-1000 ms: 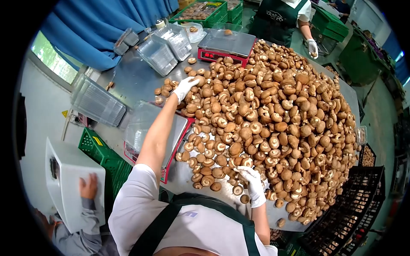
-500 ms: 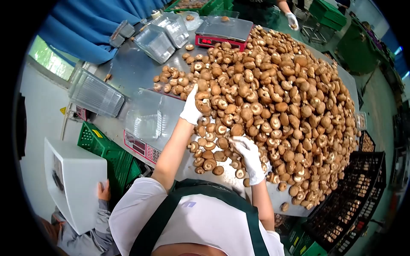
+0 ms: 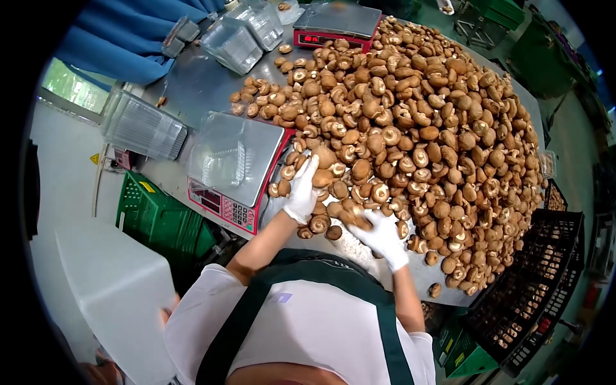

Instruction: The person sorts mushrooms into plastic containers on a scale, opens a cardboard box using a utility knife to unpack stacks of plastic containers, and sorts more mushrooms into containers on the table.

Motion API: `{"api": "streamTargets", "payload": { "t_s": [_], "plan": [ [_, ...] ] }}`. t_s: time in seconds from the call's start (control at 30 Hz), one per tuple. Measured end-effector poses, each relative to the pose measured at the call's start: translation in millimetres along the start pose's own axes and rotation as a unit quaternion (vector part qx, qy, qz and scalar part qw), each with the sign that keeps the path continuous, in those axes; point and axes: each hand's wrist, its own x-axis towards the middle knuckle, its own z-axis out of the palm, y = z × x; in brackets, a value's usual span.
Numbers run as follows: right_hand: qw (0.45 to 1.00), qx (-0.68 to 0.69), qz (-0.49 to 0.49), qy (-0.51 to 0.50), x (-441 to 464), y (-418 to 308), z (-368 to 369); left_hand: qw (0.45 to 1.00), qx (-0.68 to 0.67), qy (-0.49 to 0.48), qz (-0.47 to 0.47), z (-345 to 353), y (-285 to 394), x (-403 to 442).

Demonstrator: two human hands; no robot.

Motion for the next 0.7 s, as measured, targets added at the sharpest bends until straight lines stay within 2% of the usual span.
{"api": "streamTargets", "payload": {
  "t_s": [0.03, 0.07, 0.13, 0.2, 0.27, 0.33, 0.37, 0.4, 0.47, 0.53, 0.6, 0.67, 0.7],
  "plan": [
    [0.998, -0.019, 0.016, -0.056, -15.4, 3.6, -13.8, 1.0, 0.001, 0.005, 0.006, -6.4, 2.2, -2.1],
    [0.993, -0.038, 0.031, -0.111, -32.1, 8.9, -27.6, 0.998, 0.015, -0.01, 0.059, -9.1, 9.3, -6.8],
    [0.973, -0.133, 0.056, -0.181, -72.8, 49.6, -39.0, 0.972, 0.164, 0.034, 0.165, -12.7, 35.7, -23.7],
    [0.893, -0.298, 0.175, -0.289, -107.5, 50.1, -57.0, 0.966, 0.17, 0.1, 0.165, -18.2, 64.8, -39.2],
    [0.858, -0.246, 0.272, -0.359, -147.4, 92.9, -58.2, 0.914, 0.271, 0.156, 0.261, -52.5, 83.7, -37.2],
    [0.804, -0.27, 0.331, -0.413, -154.5, 74.6, -68.8, 0.863, 0.308, 0.221, 0.333, -80.2, 110.5, -41.5],
    [0.81, -0.32, 0.313, -0.379, -167.1, 88.6, -64.0, 0.836, 0.332, 0.26, 0.351, -93.6, 122.2, -42.8],
    [0.794, -0.318, 0.335, -0.395, -160.7, 81.2, -67.4, 0.807, 0.352, 0.298, 0.369, -106.3, 132.0, -44.4],
    [0.835, -0.311, 0.291, -0.347, -155.9, 97.4, -61.7, 0.699, 0.528, 0.364, 0.315, -136.3, 144.5, -45.1],
    [0.9, -0.264, 0.23, -0.262, -120.1, 52.0, -66.3, 0.643, 0.625, 0.372, 0.241, -146.1, 144.7, -43.7],
    [0.969, -0.196, 0.077, -0.13, -94.0, 48.8, -50.4, 0.599, 0.716, 0.324, 0.152, -143.0, 143.1, -45.5],
    [0.974, -0.151, 0.105, -0.135, -58.2, -6.6, -51.5, 0.588, 0.734, 0.31, 0.141, -141.5, 138.3, -41.5],
    [0.986, -0.136, 0.049, -0.086, -45.6, -8.0, -39.0, 0.579, 0.729, 0.328, 0.158, -136.4, 135.3, -40.5]
  ]
}}
